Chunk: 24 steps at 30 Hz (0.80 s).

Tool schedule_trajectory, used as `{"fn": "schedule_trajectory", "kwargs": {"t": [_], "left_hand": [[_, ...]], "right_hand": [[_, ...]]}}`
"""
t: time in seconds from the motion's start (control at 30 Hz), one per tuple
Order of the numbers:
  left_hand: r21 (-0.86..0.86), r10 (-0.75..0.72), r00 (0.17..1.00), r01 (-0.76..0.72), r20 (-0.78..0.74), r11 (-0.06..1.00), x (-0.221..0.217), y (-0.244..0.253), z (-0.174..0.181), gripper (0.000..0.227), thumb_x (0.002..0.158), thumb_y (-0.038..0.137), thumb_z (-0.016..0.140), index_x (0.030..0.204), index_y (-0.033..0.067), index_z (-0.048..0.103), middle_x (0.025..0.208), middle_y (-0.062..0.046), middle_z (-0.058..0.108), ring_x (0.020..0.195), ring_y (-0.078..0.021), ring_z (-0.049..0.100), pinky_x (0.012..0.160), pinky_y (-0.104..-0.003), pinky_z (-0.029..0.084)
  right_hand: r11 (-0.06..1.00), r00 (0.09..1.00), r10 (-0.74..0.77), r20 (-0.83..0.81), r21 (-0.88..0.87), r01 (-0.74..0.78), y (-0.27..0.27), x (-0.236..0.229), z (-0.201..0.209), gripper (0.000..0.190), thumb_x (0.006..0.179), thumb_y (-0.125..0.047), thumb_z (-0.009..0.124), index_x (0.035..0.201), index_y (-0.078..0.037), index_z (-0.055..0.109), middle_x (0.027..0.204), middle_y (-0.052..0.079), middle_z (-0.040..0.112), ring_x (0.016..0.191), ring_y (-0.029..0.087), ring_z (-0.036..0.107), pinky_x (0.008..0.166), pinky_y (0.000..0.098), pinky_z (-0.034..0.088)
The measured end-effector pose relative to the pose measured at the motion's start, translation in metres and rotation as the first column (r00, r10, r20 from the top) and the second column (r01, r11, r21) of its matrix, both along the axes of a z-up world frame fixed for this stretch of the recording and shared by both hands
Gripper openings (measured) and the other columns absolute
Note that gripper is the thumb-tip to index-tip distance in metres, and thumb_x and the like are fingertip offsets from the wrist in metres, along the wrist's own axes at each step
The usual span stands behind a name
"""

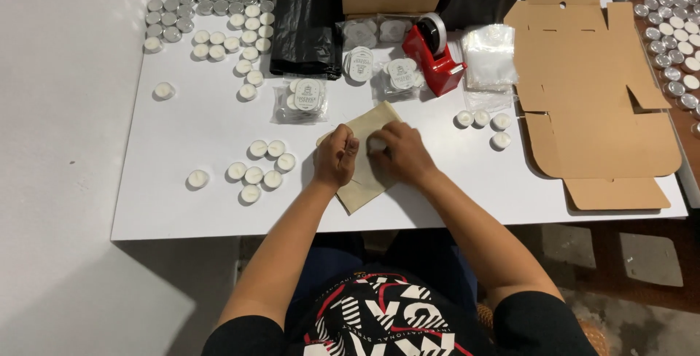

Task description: Polishing the bottom of tea light candles by rubbing them against a cloth on a table.

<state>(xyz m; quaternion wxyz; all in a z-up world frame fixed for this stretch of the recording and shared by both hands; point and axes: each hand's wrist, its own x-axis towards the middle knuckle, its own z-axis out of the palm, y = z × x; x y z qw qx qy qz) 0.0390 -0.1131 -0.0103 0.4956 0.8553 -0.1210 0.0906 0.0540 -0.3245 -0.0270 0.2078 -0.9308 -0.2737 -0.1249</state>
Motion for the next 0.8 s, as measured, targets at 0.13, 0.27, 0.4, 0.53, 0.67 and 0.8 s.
{"fn": "schedule_trajectory", "kwargs": {"t": [0.13, 0.27, 0.4, 0.53, 0.67, 0.8], "left_hand": [[0.019, 0.005, 1.000, -0.005, -0.002, 1.000, -0.003, 0.000, -0.001, 0.062, 0.098, 0.075, 0.025, 0.085, 0.0193, 0.047, 0.064, -0.010, 0.051, 0.069, -0.0347, 0.064, 0.065, -0.048, 0.054], [0.026, 0.004, 1.000, -0.004, -0.002, 1.000, 0.000, 0.000, 0.000, 0.061, 0.099, 0.074, 0.024, 0.086, 0.0195, 0.048, 0.065, -0.011, 0.052, 0.070, -0.0348, 0.064, 0.065, -0.048, 0.055], [0.034, -0.012, 1.000, 0.012, 0.002, 0.999, 0.001, 0.001, -0.001, 0.060, 0.099, 0.072, 0.025, 0.085, 0.0188, 0.047, 0.064, -0.012, 0.052, 0.070, -0.0355, 0.064, 0.063, -0.047, 0.054], [0.027, -0.009, 1.000, 0.010, -0.004, 1.000, -0.001, 0.001, 0.002, 0.061, 0.098, 0.074, 0.024, 0.085, 0.0194, 0.047, 0.064, -0.011, 0.052, 0.069, -0.0345, 0.064, 0.064, -0.047, 0.054], [0.062, -0.010, 1.000, 0.011, -0.018, 0.998, 0.000, 0.001, -0.003, 0.062, 0.097, 0.076, 0.024, 0.084, 0.0206, 0.047, 0.064, -0.009, 0.052, 0.069, -0.0319, 0.064, 0.064, -0.045, 0.055], [0.052, -0.030, 0.999, 0.028, 0.037, 0.998, 0.001, 0.001, 0.003, 0.060, 0.097, 0.075, 0.027, 0.083, 0.0203, 0.047, 0.062, -0.010, 0.050, 0.068, -0.0351, 0.064, 0.062, -0.047, 0.054]], "right_hand": [[0.980, 0.972, 0.200, -0.119, 0.016, -0.200, 0.028, -0.047, 0.019, 0.038, 0.084, -0.033, 0.077, 0.118, -0.017, 0.071, 0.111, 0.007, 0.067, 0.099, 0.031, 0.065, 0.082, 0.0413, 0.048], [0.997, 0.995, 0.061, -0.077, -0.040, -0.064, 0.001, -0.005, 0.016, 0.039, 0.083, -0.035, 0.079, 0.117, -0.017, 0.072, 0.111, 0.008, 0.067, 0.099, 0.032, 0.064, 0.081, 0.0442, 0.049], [0.995, 0.998, -0.032, -0.049, -0.095, 0.027, 0.001, -0.002, 0.017, 0.038, 0.082, -0.034, 0.077, 0.115, -0.016, 0.075, 0.107, 0.008, 0.068, 0.096, 0.032, 0.065, 0.081, 0.0450, 0.049], [0.988, 0.981, 0.120, -0.149, -0.080, -0.133, 0.017, -0.038, 0.023, 0.038, 0.084, -0.039, 0.077, 0.117, -0.020, 0.073, 0.110, 0.004, 0.067, 0.101, 0.028, 0.064, 0.084, 0.0400, 0.047], [0.992, 0.995, -0.080, -0.055, -0.101, 0.074, -0.005, 0.000, 0.006, 0.036, 0.083, -0.036, 0.078, 0.115, -0.019, 0.075, 0.106, 0.005, 0.068, 0.095, 0.028, 0.064, 0.080, 0.0419, 0.049], [0.985, 0.972, 0.167, -0.168, -0.007, -0.171, 0.027, -0.035, 0.014, 0.036, 0.082, -0.041, 0.077, 0.112, -0.022, 0.074, 0.108, 0.006, 0.067, 0.098, 0.032, 0.064, 0.079, 0.0447, 0.049]]}}
